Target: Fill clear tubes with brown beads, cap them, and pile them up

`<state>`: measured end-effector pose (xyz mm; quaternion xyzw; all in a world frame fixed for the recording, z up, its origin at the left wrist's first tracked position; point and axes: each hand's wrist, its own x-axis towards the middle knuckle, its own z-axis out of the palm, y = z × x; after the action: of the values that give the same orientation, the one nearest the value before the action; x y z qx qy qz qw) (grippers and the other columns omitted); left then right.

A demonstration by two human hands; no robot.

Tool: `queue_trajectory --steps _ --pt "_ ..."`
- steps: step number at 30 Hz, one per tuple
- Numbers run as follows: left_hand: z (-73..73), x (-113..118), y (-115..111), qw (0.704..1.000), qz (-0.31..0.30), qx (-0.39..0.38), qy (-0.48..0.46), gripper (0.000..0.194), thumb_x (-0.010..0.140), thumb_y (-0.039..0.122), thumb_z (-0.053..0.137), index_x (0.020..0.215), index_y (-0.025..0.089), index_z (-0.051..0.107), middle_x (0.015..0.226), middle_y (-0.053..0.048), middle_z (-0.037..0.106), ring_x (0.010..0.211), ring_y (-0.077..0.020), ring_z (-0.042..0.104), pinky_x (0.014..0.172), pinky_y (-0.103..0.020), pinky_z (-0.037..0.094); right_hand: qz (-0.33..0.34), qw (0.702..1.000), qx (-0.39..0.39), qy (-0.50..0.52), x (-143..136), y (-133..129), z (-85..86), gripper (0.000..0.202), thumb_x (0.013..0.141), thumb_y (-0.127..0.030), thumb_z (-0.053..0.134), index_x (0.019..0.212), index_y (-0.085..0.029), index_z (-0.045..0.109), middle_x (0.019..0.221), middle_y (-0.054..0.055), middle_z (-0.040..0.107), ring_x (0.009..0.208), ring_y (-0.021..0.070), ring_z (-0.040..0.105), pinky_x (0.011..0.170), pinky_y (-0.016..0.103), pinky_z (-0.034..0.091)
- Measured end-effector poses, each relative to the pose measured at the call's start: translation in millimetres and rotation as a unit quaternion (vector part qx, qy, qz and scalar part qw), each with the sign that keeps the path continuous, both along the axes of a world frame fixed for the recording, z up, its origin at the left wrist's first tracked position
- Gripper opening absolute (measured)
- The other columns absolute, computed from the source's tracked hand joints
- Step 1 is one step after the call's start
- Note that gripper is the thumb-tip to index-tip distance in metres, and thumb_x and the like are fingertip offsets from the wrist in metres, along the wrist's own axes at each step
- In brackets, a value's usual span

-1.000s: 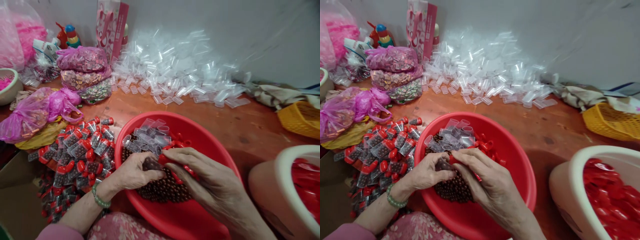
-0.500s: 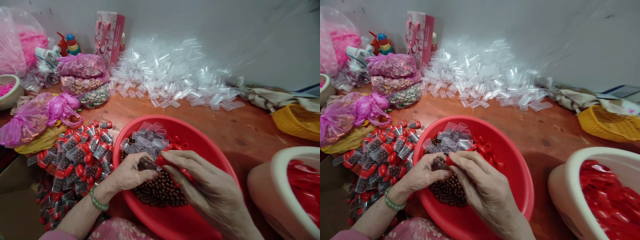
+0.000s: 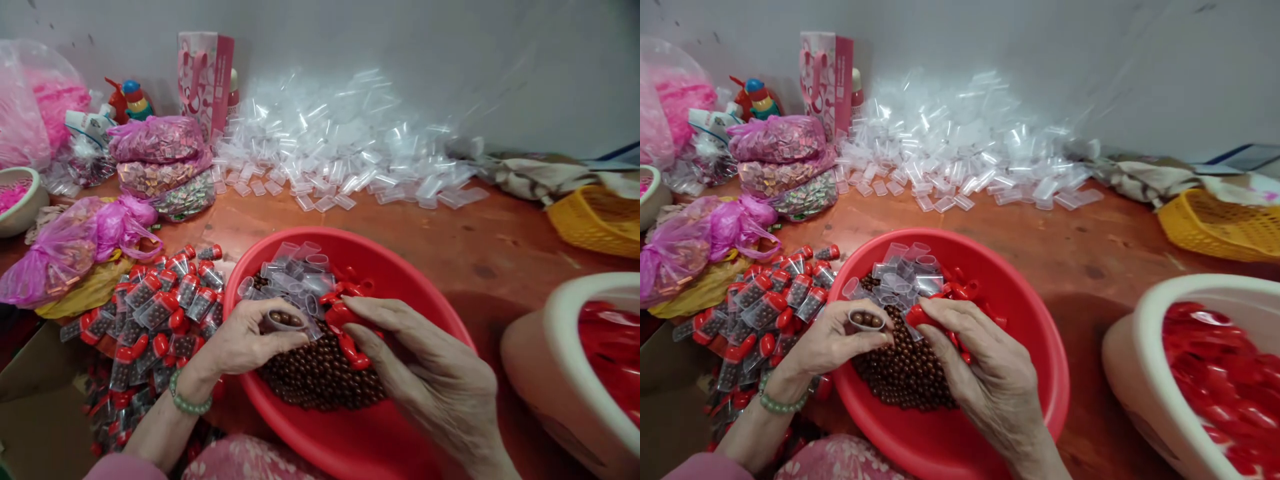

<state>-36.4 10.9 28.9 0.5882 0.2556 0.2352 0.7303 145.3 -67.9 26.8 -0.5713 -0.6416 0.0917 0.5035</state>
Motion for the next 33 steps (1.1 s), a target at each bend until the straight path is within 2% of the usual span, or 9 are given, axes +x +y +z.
queue_trajectory --steps 3,7,13,16,21,28,33 --pt "-3.0 3 3 1.0 -0.012 -0.02 0.008 0.013 0.078 0.022 0.068 0.087 0.013 0.067 0.082 -0.003 0.065 0.077 -0.0109 0.059 0.074 -0.024 0.045 -0.029 0.999 0.008 0.037 -2 -1 -3.9 0.034 0.081 -0.009 0.066 0.108 -0.03 0.068 0.095 -0.002 0.072 0.087 0.0131 0.067 0.081 0.027 0.056" --pt "-6.9 7 3 0.999 -0.025 -0.02 0.024 0.014 0.077 0.022 0.068 0.087 0.013 0.068 0.084 -0.004 0.066 0.079 -0.0119 0.058 0.077 -0.025 0.044 -0.024 0.998 0.035 0.056 -5 1 2.4 0.039 0.08 -0.008 0.067 0.11 -0.032 0.067 0.094 -0.003 0.072 0.085 0.0145 0.068 0.077 0.028 0.058" --pt "-10.2 12 -1 0.996 -0.026 -0.088 -0.002 0.015 0.077 0.027 0.068 0.082 0.013 0.063 0.072 0.0 0.058 0.067 -0.0096 0.052 0.068 -0.023 0.043 0.031 0.997 0.018 0.066 -13 9 11.8 0.042 0.079 -0.005 0.065 0.112 -0.032 0.066 0.096 0.0 0.072 0.085 0.0183 0.069 0.072 0.032 0.06" --pt "-11.8 12 -2 0.995 -0.013 -0.093 -0.011 0.02 0.076 0.029 0.071 0.085 0.013 0.064 0.077 -0.001 0.06 0.071 -0.011 0.052 0.072 -0.024 0.043 0.052 0.997 0.025 0.052 -17 14 13.3 0.042 0.08 -0.004 0.065 0.112 -0.032 0.065 0.095 0.001 0.071 0.084 0.0181 0.069 0.069 0.031 0.06" --pt "-14.9 11 -3 0.992 -0.052 -0.108 -0.045 0.025 0.077 0.034 0.071 0.09 0.013 0.067 0.081 -0.001 0.061 0.075 -0.0117 0.054 0.078 -0.026 0.045 0.097 0.995 0.033 0.012 -23 19 15.0 0.036 0.08 -0.004 0.063 0.108 -0.027 0.066 0.092 0.002 0.07 0.08 0.0164 0.068 0.069 0.029 0.06" --pt "-20.4 10 -1 0.99 -0.054 -0.123 -0.043 0.033 0.075 0.041 0.073 0.09 0.013 0.065 0.07 0.0 0.058 0.065 -0.0094 0.054 0.065 -0.022 0.044 0.05 0.997 0.048 0.021 -27 16 8.0 0.04 0.08 -0.003 0.064 0.111 -0.028 0.065 0.097 0.003 0.07 0.084 0.0172 0.069 0.068 0.029 0.061" --pt "-22.0 11 -1 0.989 -0.052 -0.134 -0.036 0.039 0.069 0.046 0.076 0.083 0.013 0.063 0.067 0.002 0.056 0.061 -0.0081 0.051 0.063 -0.021 0.044 0.072 0.997 0.041 0.007 -30 19 2.9 0.031 0.08 -0.006 0.065 0.104 -0.025 0.066 0.091 0.003 0.071 0.079 0.017 0.069 0.069 0.03 0.06"
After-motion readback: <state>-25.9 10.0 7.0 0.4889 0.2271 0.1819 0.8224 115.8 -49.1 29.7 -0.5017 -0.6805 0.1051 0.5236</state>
